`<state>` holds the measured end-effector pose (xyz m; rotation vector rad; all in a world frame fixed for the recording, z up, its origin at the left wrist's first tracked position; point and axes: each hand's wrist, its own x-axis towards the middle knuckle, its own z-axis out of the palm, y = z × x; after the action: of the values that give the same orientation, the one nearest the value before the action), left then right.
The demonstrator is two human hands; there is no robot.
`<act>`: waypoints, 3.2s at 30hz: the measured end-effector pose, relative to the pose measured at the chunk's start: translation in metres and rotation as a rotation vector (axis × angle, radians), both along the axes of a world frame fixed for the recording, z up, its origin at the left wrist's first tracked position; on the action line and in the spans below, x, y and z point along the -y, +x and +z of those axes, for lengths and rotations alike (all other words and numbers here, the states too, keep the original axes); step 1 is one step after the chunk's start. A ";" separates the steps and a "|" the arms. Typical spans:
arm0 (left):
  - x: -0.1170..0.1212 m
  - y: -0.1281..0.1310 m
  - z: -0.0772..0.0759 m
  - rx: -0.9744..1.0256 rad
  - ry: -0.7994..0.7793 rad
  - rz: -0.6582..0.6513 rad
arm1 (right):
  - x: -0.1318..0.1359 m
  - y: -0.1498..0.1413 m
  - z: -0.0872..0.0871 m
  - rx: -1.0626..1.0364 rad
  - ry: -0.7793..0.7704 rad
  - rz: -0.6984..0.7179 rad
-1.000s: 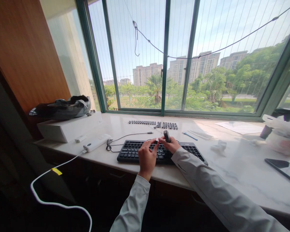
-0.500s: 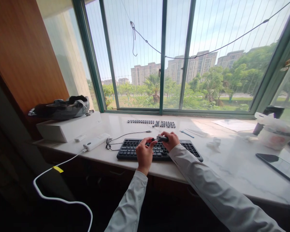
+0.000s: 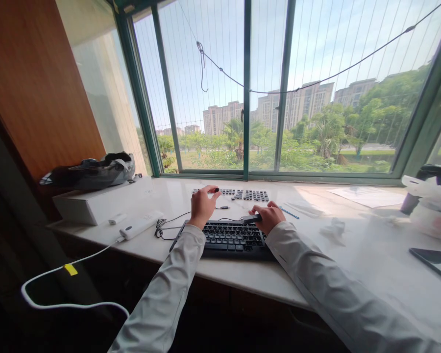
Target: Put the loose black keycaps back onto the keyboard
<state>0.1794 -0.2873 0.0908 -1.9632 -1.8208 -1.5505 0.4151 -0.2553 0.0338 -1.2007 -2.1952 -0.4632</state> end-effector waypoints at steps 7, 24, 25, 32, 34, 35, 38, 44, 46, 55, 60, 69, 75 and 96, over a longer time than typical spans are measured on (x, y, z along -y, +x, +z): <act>-0.110 -0.001 0.008 -0.386 -0.322 0.013 | 0.003 -0.006 -0.005 0.078 -0.027 0.063; -0.251 -0.005 -0.044 -0.670 -0.559 -0.061 | 0.005 -0.011 -0.006 0.132 -0.094 0.140; -0.254 -0.005 -0.046 -0.676 -0.561 -0.079 | 0.006 -0.012 -0.005 0.132 -0.096 0.145; -0.268 -0.003 -0.051 -0.709 -0.566 -0.144 | 0.007 -0.013 -0.003 0.137 -0.087 0.152; -0.269 -0.001 -0.052 -0.720 -0.564 -0.150 | 0.007 -0.013 -0.003 0.137 -0.082 0.151; -0.270 -0.001 -0.052 -0.726 -0.562 -0.151 | 0.007 -0.014 -0.003 0.136 -0.079 0.151; -0.271 0.003 -0.053 -0.739 -0.555 -0.146 | 0.007 -0.014 -0.004 0.131 -0.075 0.153; -0.273 0.010 -0.055 -0.763 -0.551 -0.116 | 0.007 -0.014 -0.003 0.132 -0.105 0.148; -0.273 0.011 -0.056 -0.771 -0.550 -0.112 | 0.007 -0.014 -0.002 0.135 -0.117 0.152; -0.270 0.013 -0.056 -0.786 -0.546 -0.104 | 0.009 -0.014 -0.001 0.144 -0.149 0.139; -0.269 0.015 -0.055 -0.784 -0.550 -0.088 | 0.009 -0.014 -0.001 0.137 -0.144 0.137; -0.268 0.017 -0.053 -0.789 -0.557 -0.077 | 0.009 -0.014 0.000 0.138 -0.162 0.136; -0.266 0.019 -0.052 -0.787 -0.565 -0.078 | 0.009 -0.014 0.000 0.141 -0.158 0.134; -0.198 0.023 -0.017 -0.701 -0.501 -0.037 | 0.008 -0.012 -0.002 0.058 -0.131 0.070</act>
<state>0.2026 -0.0890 0.0739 -2.3116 -1.9292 -0.2946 0.4028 -0.2634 0.0323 -1.1865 -2.3407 -0.3332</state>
